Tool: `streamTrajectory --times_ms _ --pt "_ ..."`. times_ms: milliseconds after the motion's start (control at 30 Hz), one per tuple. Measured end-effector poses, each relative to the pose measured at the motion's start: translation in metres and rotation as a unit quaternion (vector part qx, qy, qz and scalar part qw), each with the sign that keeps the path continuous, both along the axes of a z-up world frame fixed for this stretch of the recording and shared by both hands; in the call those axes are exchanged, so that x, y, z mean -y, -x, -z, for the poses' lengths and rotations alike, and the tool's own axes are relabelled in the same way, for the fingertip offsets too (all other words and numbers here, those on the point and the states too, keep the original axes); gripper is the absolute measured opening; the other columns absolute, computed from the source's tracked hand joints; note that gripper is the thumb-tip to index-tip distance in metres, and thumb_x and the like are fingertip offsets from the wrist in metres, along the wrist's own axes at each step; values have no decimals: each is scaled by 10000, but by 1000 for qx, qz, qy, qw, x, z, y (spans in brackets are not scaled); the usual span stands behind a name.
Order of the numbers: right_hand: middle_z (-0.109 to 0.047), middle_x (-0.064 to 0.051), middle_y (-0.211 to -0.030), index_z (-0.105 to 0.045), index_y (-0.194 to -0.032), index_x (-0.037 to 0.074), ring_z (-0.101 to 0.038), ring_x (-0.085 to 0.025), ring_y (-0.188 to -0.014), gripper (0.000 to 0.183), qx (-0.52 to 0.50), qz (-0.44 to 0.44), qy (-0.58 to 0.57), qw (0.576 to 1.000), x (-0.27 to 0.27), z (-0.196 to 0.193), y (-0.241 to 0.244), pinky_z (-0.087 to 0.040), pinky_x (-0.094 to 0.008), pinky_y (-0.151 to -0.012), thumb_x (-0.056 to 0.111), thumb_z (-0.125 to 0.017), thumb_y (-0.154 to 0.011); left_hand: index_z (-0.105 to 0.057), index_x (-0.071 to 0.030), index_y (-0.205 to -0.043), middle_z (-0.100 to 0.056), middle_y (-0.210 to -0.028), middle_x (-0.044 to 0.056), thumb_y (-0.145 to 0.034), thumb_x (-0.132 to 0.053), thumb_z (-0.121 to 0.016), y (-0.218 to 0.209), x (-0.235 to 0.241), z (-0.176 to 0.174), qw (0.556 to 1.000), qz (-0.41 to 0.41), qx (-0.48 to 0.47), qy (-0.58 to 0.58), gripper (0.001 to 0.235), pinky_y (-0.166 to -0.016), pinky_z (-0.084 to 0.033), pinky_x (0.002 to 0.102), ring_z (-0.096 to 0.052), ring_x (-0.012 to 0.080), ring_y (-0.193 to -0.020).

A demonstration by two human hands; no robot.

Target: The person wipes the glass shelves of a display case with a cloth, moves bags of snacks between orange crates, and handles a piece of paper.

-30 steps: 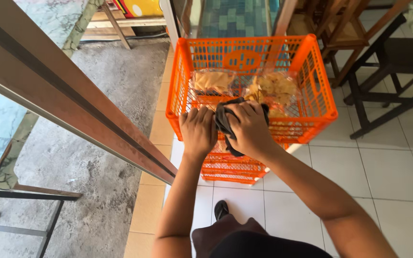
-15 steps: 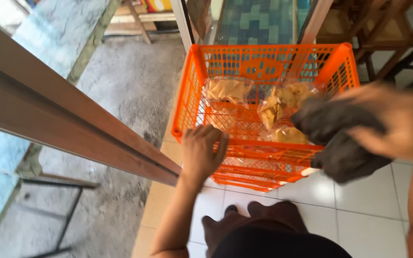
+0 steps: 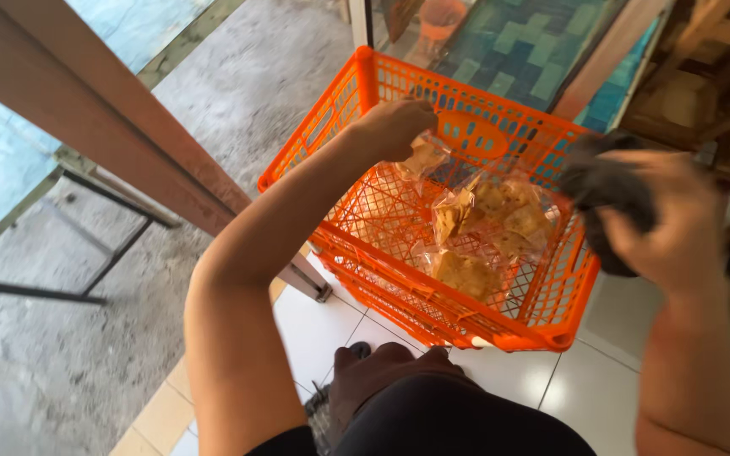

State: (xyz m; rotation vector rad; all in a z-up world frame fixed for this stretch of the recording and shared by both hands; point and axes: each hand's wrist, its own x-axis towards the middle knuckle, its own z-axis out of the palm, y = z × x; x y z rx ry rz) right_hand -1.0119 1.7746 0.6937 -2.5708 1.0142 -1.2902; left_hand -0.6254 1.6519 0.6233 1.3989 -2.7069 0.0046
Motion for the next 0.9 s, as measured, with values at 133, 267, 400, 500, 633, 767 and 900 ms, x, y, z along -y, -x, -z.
streamTrajectory --times_ms 133,267,400,500,633,767,900 --pt "-734 -32 -1154 -710 -1088 89 -625 -247 -952 292 -12 -25 -22 999 11 18 -2 -473 -361 -890 40 -745 -802 -610 -163 -1269 -589 -1275 48 -628 -121 -883 -3 40 52 980 -70 181 -52 698 -904 -554 432 -586 293 -1198" --pt "-730 7 -1166 -692 -1014 73 -611 -209 -927 184 3 -40 -39 998 16 27 2 -464 -329 -889 67 -744 -837 -603 -195 -1283 -583 -1263 32 -653 -314 -919 -14 30 41 983 -27 180 -40 715 -877 -557 462 -552 315 -1223" --pt "-741 9 -1183 -687 -1005 77 -606 -192 -901 188 -4 -41 -56 998 17 28 4 -448 -310 -850 74 -749 -827 -585 -157 -1258 -580 -1244 27 -528 -422 -952 -8 13 19 961 -14 277 -10 859 -851 -524 449 -550 264 -1217" --pt "-740 -6 -1184 -681 -987 69 -608 -196 -895 187 2 -38 -64 997 17 25 2 -445 -304 -833 74 -753 -815 -625 -137 -1171 -629 -1132 15 -734 -329 -840 -16 8 21 957 -6 256 136 525 -808 -516 421 -607 230 -1111" --pt "-743 -16 -1172 -684 -968 46 -615 -201 -897 184 -13 -30 -73 997 15 21 -2 -445 -301 -828 64 -747 -796 -648 -145 -1063 -661 -1015 -11 -793 -213 -734 -25 14 31 950 -1 226 214 291 -781 -513 386 -635 203 -1000" --pt "-741 -20 -1198 -653 -912 35 -615 -196 -922 135 -2 -38 -76 996 14 24 1 -427 -296 -824 73 -755 -832 -630 -144 -1072 -644 -1035 -8 -908 -245 -741 -30 15 38 930 61 231 279 222 -808 -499 367 -627 193 -1042" --pt "-740 -35 -1199 -662 -934 22 -580 -193 -889 156 8 -45 -89 995 15 24 3 -428 -295 -828 71 -753 -818 -604 -163 -1102 -630 -1102 4 -782 -319 -742 -25 11 28 930 113 231 261 381 -781 -503 359 -632 195 -1083"
